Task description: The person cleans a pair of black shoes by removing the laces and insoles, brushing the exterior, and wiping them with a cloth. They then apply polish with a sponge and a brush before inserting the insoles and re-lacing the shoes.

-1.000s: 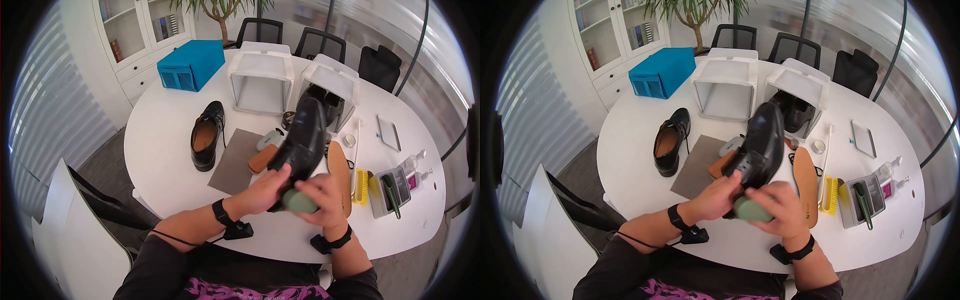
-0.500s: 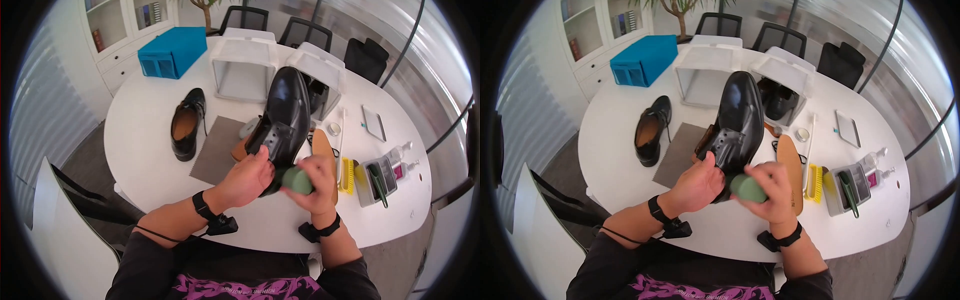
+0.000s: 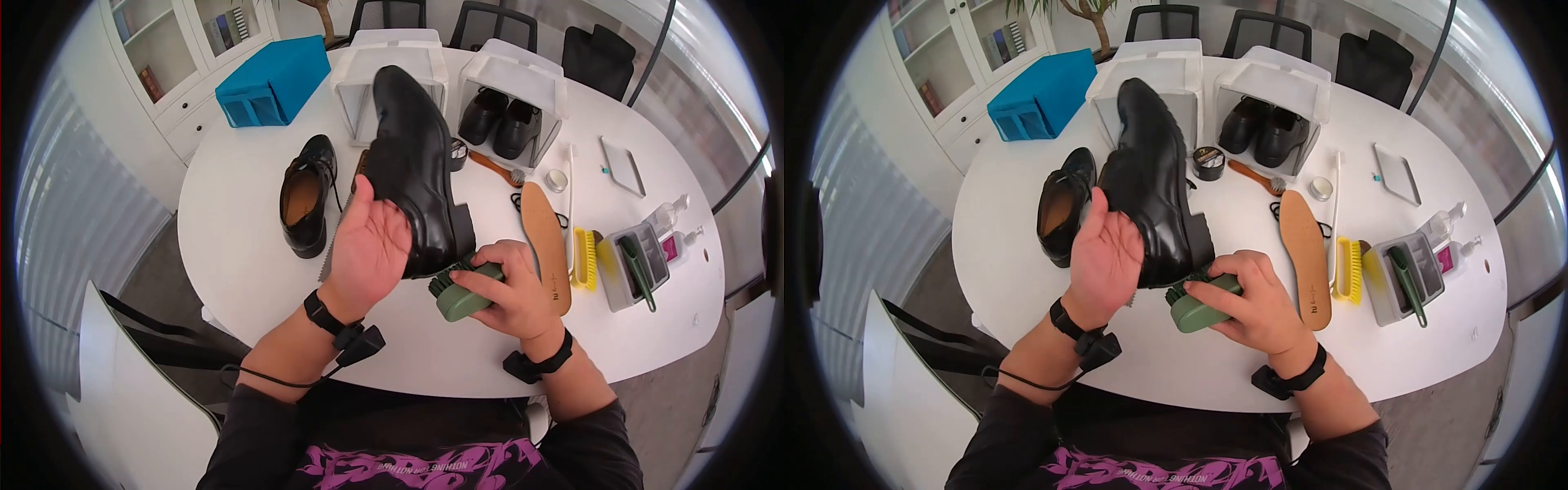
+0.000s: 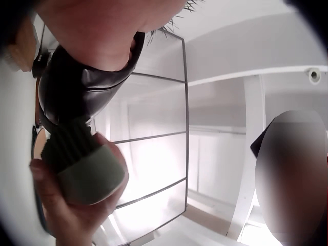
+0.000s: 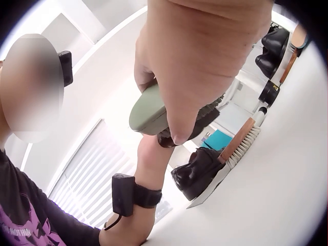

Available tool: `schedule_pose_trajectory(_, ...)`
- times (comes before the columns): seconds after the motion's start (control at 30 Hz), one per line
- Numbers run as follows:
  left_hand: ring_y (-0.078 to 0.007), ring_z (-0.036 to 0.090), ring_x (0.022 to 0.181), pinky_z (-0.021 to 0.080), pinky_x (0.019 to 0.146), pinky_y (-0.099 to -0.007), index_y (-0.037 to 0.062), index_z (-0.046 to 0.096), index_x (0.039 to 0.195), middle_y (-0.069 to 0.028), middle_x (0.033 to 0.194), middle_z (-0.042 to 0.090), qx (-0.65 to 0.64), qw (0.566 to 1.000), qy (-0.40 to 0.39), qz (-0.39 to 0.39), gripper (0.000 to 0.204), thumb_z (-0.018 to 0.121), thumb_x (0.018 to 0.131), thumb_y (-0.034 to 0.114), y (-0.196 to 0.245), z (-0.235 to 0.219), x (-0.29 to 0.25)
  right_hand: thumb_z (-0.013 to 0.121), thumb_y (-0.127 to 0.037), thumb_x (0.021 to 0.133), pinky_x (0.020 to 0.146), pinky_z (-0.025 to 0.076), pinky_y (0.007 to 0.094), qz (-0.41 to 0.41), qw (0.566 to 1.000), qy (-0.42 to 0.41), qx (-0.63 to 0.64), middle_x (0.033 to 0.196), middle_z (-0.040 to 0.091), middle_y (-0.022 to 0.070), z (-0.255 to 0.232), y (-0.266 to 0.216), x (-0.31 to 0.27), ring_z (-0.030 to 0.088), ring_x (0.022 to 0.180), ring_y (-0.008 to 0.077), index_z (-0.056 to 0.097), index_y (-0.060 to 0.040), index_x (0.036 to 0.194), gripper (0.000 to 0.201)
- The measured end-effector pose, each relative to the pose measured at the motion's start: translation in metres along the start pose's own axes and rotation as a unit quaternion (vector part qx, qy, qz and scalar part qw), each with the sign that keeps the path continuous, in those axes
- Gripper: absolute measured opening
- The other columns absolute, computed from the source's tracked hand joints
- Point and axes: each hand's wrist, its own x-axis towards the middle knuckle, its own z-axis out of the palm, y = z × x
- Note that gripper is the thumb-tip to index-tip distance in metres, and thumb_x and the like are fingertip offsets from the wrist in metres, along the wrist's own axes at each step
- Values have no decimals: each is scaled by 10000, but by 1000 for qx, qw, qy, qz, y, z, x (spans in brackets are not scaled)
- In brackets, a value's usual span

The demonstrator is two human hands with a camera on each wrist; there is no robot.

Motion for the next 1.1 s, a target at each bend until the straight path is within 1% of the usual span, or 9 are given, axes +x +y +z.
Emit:
schedule_pose_trajectory(0.23, -307, 523, 1620, 391, 1380, -483, 34, 438, 1743, -143, 1757, 553, -14, 995, 93, 20, 684, 367, 1272, 524, -21, 9, -5, 1032, -173, 691, 981, 543, 458, -19, 998, 51, -35, 1229, 642, 41, 4, -5, 1, 639, 1136, 326, 840, -228, 1313, 653)
schedule_pose_trajectory(0.33, -342, 547, 1596, 418, 1343, -525, 83, 386, 1786, -142, 1780, 522, 192, 960, 155, -134, 792, 273, 1245, 651, -48, 15, -14, 1053, -221, 684, 960, 543, 452, 55, 981, 181, -33, 1192, 651, 53, 8, -4, 3, 652, 1084, 318, 848, -198, 1293, 643)
schedule_pose_trajectory(0.5, -301, 609, 1530, 442, 1314, -498, 47, 447, 1749, -136, 1682, 626, 291, 935, 141, -145, 787, 333, 1244, 639, -33, -1, -28, 1048, -232, 738, 934, 583, 428, -22, 999, 6, 41, 1186, 656, 73, -8, 1, 4, 671, 1098, 321, 853, -166, 1296, 594)
schedule_pose_trajectory(0.63, -165, 682, 1152, 536, 1053, -347, 2, 709, 1506, -72, 1287, 768, 522, 848, 65, -60, 402, 586, 1246, 284, -38, 14, -25, 1081, -228, 702, 949, 598, 424, 36, 993, 103, 32, 1268, 672, 116, -16, 8, 2, 692, 1121, 327, 805, -113, 1353, 716)
schedule_pose_trajectory(0.7, -137, 625, 989, 520, 930, -303, -12, 689, 1501, -44, 1166, 754, 714, 698, -41, 46, 365, 630, 1221, 215, -43, 31, -20, 1100, -212, 692, 967, 600, 421, 76, 965, 248, 24, 1314, 671, 130, -16, 18, -2, 700, 1143, 319, 724, -86, 1420, 830)
schedule_pose_trajectory(0.83, -170, 612, 975, 528, 912, -338, -11, 669, 1502, -71, 1134, 729, 713, 688, -18, -133, 351, 628, 1209, 176, -33, 39, -24, 1085, -170, 734, 981, 599, 426, 115, 942, 310, -58, 1372, 670, 137, -24, 33, -6, 707, 1179, 328, 683, -79, 1456, 831)
schedule_pose_trajectory(0.97, -167, 588, 921, 525, 864, -346, -3, 667, 1491, -62, 1056, 688, 671, 728, -12, -140, 330, 613, 1202, 146, -51, 27, -22, 1055, -258, 750, 994, 591, 455, 8, 980, 179, -87, 1312, 713, 97, -40, 19, 2, 707, 1173, 331, 833, -147, 1342, 642)
schedule_pose_trajectory(1.03, -139, 523, 835, 496, 780, -340, 5, 665, 1489, -36, 973, 633, 672, 738, -59, -13, 325, 608, 1191, 122, -61, 19, -19, 1043, -361, 732, 991, 587, 457, -15, 993, 120, -18, 1289, 733, 81, -41, 13, 3, 706, 1186, 332, 866, -180, 1311, 632)
schedule_pose_trajectory(1.1, -148, 527, 824, 495, 771, -347, -1, 671, 1453, -43, 960, 631, 667, 738, -54, -86, 300, 611, 1183, 114, -52, 28, -19, 1040, -418, 703, 977, 592, 457, -51, 991, 126, -8, 1298, 733, 83, -40, 12, 6, 709, 1193, 332, 852, -173, 1354, 721)
